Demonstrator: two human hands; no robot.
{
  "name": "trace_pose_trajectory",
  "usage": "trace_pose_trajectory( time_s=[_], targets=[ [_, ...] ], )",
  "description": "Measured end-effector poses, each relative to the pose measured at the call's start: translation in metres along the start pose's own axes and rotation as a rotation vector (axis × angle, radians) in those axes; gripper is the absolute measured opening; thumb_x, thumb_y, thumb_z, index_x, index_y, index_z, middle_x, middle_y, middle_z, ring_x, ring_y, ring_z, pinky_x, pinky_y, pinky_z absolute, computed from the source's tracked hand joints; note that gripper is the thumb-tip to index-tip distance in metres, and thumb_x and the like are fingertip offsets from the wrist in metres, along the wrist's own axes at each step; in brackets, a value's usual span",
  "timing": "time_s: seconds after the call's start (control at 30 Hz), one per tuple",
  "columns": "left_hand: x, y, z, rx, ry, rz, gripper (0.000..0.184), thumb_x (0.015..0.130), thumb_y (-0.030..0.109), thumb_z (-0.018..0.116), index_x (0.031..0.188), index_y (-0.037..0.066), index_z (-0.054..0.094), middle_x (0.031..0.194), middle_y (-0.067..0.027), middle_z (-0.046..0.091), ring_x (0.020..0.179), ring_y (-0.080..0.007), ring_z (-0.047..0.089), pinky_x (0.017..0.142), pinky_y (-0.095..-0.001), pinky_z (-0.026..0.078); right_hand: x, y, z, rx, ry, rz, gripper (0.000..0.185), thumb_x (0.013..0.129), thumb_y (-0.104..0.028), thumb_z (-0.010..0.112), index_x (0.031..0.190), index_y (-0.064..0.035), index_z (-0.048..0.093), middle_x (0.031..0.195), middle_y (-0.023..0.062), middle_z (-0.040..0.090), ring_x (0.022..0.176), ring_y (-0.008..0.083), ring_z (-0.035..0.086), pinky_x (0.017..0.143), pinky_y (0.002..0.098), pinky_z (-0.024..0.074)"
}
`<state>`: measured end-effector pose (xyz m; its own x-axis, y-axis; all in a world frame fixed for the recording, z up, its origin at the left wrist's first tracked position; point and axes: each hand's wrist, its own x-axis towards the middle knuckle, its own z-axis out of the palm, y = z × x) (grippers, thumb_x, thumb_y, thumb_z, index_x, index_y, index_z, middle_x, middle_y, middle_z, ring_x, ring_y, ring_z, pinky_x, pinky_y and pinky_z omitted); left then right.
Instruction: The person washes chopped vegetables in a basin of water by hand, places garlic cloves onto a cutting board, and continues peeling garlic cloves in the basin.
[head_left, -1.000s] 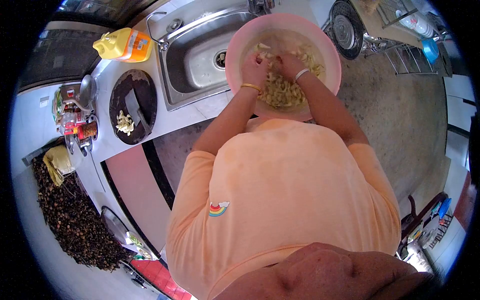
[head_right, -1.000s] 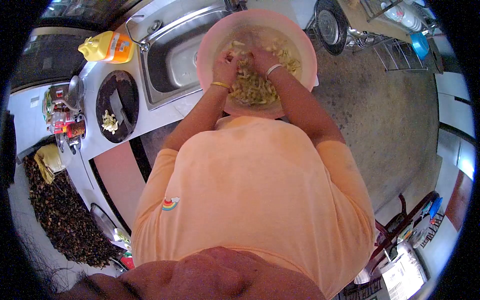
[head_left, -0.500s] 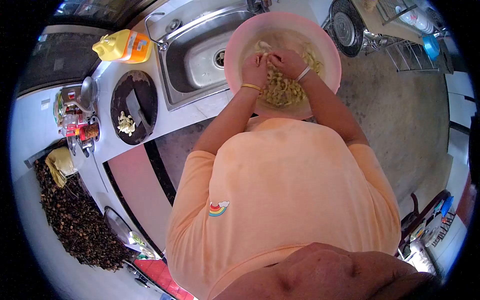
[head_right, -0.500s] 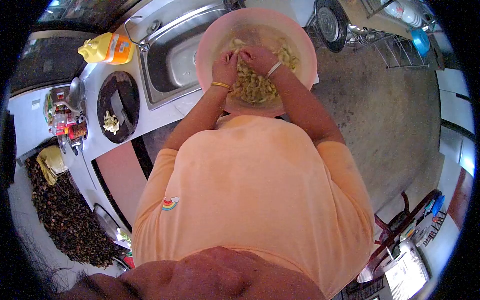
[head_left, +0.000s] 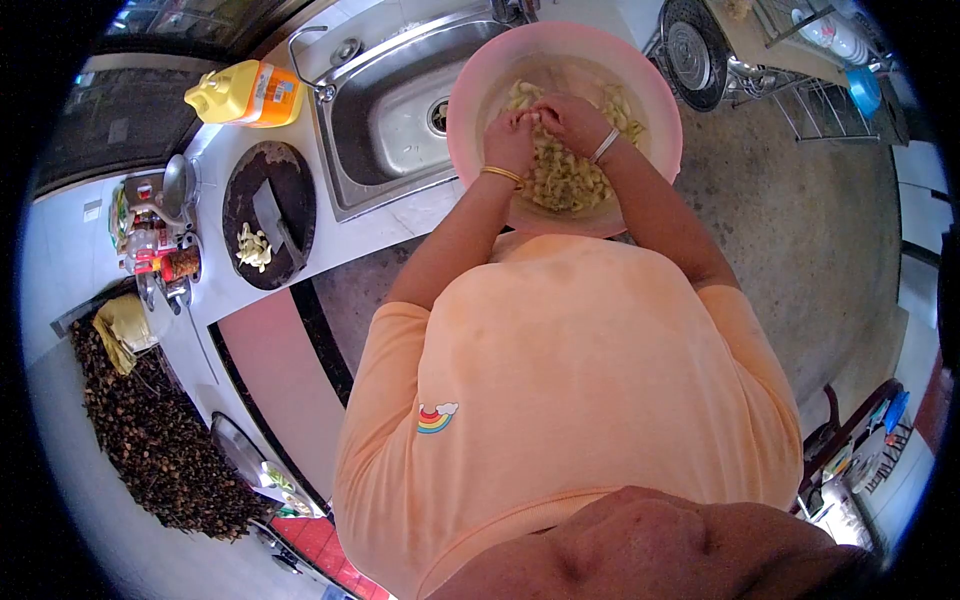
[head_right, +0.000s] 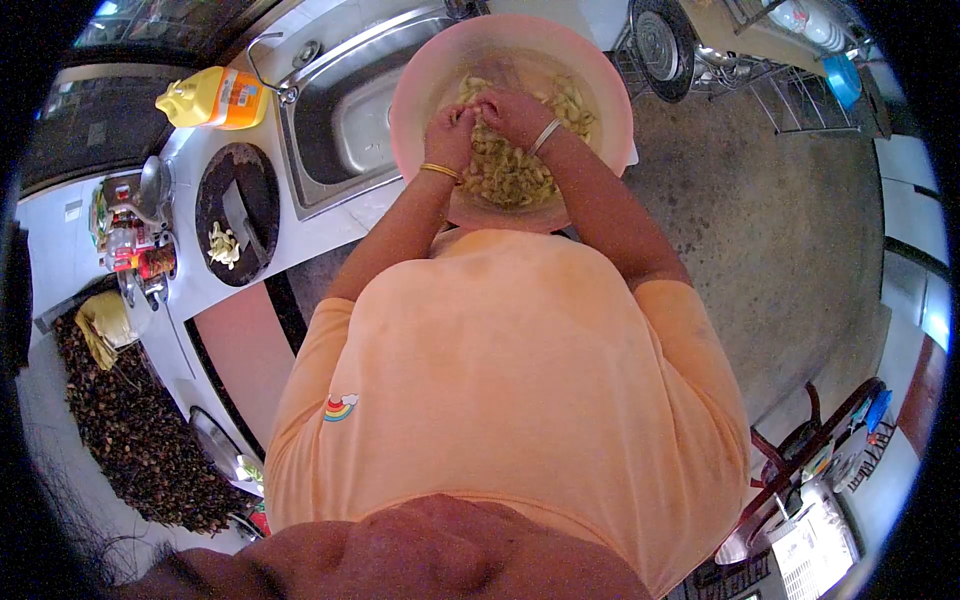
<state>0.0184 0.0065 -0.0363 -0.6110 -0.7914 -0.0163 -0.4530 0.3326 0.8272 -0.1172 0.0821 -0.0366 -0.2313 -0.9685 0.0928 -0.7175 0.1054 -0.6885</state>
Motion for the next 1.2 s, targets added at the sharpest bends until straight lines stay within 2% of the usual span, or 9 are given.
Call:
trace_pose_trajectory(
  time_s=[0.2, 0.27, 0.53, 0.63, 0.73, 0.8, 0.97, 1.13, 1.2],
  targets=[
    [0.006, -0.005, 0.004, -0.288, -0.128, -0.203, 0.021, 0.087, 0.02, 0.054, 0.094, 0.001, 0.061, 0.079, -0.009, 0.063, 0.069, -0.0128, 0.06, 0.057, -0.0283, 0.047, 0.004, 0.017, 0.011, 0.125, 0.129, 0.207, 0.022, 0.086, -0.02, 0.048, 0.096, -0.0042, 0.06, 0.084, 0.0199, 0.06, 0.079, 0.0333, 0.058, 0.072, 0.0408, 0.0456],
    [0.004, 0.001, 0.006, -0.728, -0.117, -0.337, 0.017, 0.087, 0.016, 0.053, 0.095, 0.003, 0.059, 0.075, -0.0065, 0.06, 0.063, -0.0117, 0.058, 0.052, -0.0262, 0.045, 0.004, 0.036, 0.009, -0.044, 0.131, 0.186, 0.024, 0.086, -0.022, 0.047, 0.096, -0.0038, 0.06, 0.085, 0.0214, 0.06, 0.08, 0.0336, 0.059, 0.073, 0.0419, 0.0455],
    [0.008, -0.008, 0.001, -0.431, 0.061, -0.359, 0.015, 0.086, 0.016, 0.051, 0.088, 0.002, 0.056, 0.071, -0.0053, 0.058, 0.057, -0.0126, 0.054, 0.052, -0.0257, 0.045, 0.001, -0.016, -0.015, -0.493, 0.002, 0.221, 0.029, 0.086, -0.025, 0.045, 0.097, -0.0042, 0.061, 0.095, 0.0219, 0.06, 0.088, 0.0365, 0.058, 0.08, 0.0446, 0.0456],
    [0.016, -0.031, 0.009, -0.245, 0.087, -0.262, 0.017, 0.086, 0.019, 0.051, 0.086, 0.002, 0.055, 0.069, -0.0059, 0.058, 0.056, -0.0121, 0.053, 0.051, -0.026, 0.044, -0.001, -0.036, -0.009, -0.435, -0.299, 0.353, 0.036, 0.084, -0.019, 0.051, 0.118, -0.0085, 0.053, 0.114, 0.0216, 0.054, 0.107, 0.0321, 0.053, 0.088, 0.0442, 0.0449],
    [0.022, -0.056, 0.022, -0.158, 0.091, -0.216, 0.019, 0.087, 0.021, 0.051, 0.084, 0.002, 0.053, 0.068, -0.0066, 0.057, 0.057, -0.0122, 0.054, 0.049, -0.0262, 0.044, -0.011, -0.015, 0.021, -0.496, -0.187, 0.326, 0.022, 0.081, -0.021, 0.053, 0.096, -0.0079, 0.062, 0.102, 0.0187, 0.058, 0.092, 0.0353, 0.059, 0.079, 0.0419, 0.0473],
    [0.019, -0.045, 0.018, -0.203, 0.076, -0.266, 0.02, 0.088, 0.022, 0.051, 0.084, 0.002, 0.053, 0.069, -0.0069, 0.058, 0.058, -0.0127, 0.054, 0.049, -0.0262, 0.044, -0.009, -0.002, 0.027, -0.509, -0.084, 0.049, 0.028, 0.081, -0.023, 0.052, 0.104, -0.0087, 0.059, 0.093, 0.0194, 0.06, 0.091, 0.0359, 0.059, 0.077, 0.0423, 0.0477],
    [0.008, -0.004, 0.0, -1.171, 0.065, -0.581, 0.011, 0.087, 0.016, 0.053, 0.087, 0.005, 0.051, 0.073, -0.0075, 0.059, 0.06, -0.0149, 0.057, 0.047, -0.0248, 0.046, -0.002, -0.008, 0.023, -0.273, -0.12, 0.2, 0.03, 0.081, -0.022, 0.051, 0.106, -0.0072, 0.054, 0.089, 0.0194, 0.061, 0.086, 0.0366, 0.059, 0.074, 0.0442, 0.0473],
    [0.007, -0.011, 0.001, -1.061, 0.008, -0.525, 0.006, 0.084, 0.009, 0.056, 0.088, 0.005, 0.052, 0.074, -0.0075, 0.059, 0.056, -0.0137, 0.055, 0.046, -0.0227, 0.044, -0.001, 0.007, 0.028, -0.254, 0.005, 0.241, 0.03, 0.08, -0.022, 0.051, 0.106, -0.0061, 0.053, 0.09, 0.0189, 0.061, 0.082, 0.0394, 0.058, 0.072, 0.0471, 0.0459],
    [0.007, -0.014, 0.0, -0.998, -0.026, -0.523, 0.007, 0.083, 0.008, 0.056, 0.088, 0.005, 0.053, 0.074, -0.0069, 0.058, 0.053, -0.0131, 0.053, 0.045, -0.022, 0.043, -0.003, 0.015, 0.03, -0.319, 0.047, 0.045, 0.031, 0.082, -0.023, 0.054, 0.107, -0.0054, 0.055, 0.083, 0.0137, 0.063, 0.071, 0.0304, 0.061, 0.063, 0.0399, 0.048]
  ],
)
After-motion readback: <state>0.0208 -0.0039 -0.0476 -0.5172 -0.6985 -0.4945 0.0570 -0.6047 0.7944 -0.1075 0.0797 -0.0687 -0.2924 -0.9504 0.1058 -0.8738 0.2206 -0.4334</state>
